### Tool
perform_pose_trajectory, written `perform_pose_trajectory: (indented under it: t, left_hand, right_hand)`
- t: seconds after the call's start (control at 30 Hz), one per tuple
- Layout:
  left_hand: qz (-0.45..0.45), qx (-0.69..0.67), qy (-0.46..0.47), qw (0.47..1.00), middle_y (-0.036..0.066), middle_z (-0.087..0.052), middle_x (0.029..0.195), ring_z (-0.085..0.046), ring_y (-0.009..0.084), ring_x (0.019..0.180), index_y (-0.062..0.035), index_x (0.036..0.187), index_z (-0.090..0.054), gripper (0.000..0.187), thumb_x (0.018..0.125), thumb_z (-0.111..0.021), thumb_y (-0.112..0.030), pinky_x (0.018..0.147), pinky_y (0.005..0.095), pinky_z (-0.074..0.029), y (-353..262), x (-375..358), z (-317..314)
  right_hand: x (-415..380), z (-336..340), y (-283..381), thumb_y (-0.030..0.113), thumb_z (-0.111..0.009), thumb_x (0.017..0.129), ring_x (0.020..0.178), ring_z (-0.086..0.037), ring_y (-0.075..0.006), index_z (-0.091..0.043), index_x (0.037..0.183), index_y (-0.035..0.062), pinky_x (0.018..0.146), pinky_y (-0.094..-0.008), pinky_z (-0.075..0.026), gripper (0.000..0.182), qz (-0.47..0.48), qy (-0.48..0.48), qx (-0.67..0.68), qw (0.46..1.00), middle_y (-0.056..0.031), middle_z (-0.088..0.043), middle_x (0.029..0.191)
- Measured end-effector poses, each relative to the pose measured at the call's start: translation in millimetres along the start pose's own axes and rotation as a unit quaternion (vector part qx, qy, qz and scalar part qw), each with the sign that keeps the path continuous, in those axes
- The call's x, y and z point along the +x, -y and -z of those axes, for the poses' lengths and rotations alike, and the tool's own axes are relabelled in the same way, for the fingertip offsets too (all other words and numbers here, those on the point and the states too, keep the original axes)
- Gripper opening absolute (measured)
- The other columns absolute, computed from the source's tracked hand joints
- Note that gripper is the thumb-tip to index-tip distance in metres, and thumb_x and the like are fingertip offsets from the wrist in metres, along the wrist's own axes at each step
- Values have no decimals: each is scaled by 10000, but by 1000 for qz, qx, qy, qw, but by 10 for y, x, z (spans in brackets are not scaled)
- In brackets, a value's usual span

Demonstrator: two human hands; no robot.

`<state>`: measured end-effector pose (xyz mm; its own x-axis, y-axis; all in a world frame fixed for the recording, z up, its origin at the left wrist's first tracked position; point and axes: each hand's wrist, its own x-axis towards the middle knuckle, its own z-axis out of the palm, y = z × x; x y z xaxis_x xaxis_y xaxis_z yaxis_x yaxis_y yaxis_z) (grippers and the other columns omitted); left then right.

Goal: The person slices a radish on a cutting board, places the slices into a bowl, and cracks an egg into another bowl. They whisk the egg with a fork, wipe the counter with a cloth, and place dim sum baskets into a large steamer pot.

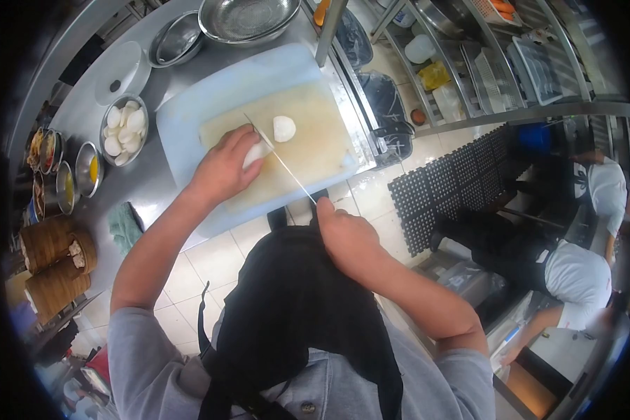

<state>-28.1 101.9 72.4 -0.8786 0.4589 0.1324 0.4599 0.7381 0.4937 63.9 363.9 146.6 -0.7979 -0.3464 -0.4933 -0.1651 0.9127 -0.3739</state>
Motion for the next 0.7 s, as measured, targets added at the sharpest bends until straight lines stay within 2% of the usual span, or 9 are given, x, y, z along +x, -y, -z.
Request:
perform_pose_trajectory:
  t: [0.1, 0.17, 0.37, 0.5, 0.7]
  left_hand:
    - [0, -6, 6, 1000, 143, -541, 1358, -559, 351, 1220, -58, 1234, -555, 413, 874, -701, -198, 936, 447, -539, 5, 5, 8]
    - [-6, 2, -3, 1000, 141, -544, 1354, -559, 352, 1218, -55, 1231, -556, 413, 871, -705, -191, 936, 448, -538, 8, 1, -1]
    - [-5, 1, 4, 1000, 136, -555, 1350, -567, 354, 1207, -58, 1227, -559, 412, 863, -713, -174, 948, 437, -534, -10, 2, 3]
    - [-2, -8, -8, 1000, 126, -558, 1360, -570, 353, 1209, -69, 1224, -567, 404, 866, -715, -182, 958, 435, -530, 18, -8, -5]
    - [2, -12, 10, 1000, 126, -561, 1365, -577, 353, 1207, -84, 1259, -576, 430, 869, -721, -194, 975, 438, -521, 42, -71, 96]
  right_hand:
    - [66, -7, -16, 55, -551, 876, 785, -662, -466, -421, 1063, -35, 713, -537, -531, 245, 3, 18, 10, 1000, -270, -652, 823]
    - [159, -30, 5, -21, -527, 855, 804, -677, -446, -437, 1044, -23, 700, -515, -545, 209, 2, 23, 13, 1000, -253, -664, 834]
    - [480, -198, 16, -10, -504, 870, 817, -677, -447, -443, 1089, -32, 707, -535, -536, 228, -8, 36, 3, 999, -250, -669, 837]
    - [479, -280, -101, 0, -499, 877, 810, -678, -445, -449, 1084, -29, 708, -539, -534, 215, 9, 8, 17, 1000, -253, -666, 815]
    - [229, -15, 56, 27, -501, 884, 769, -679, -440, -446, 1030, -12, 699, -532, -538, 161, -6, -26, 31, 999, -254, -663, 789]
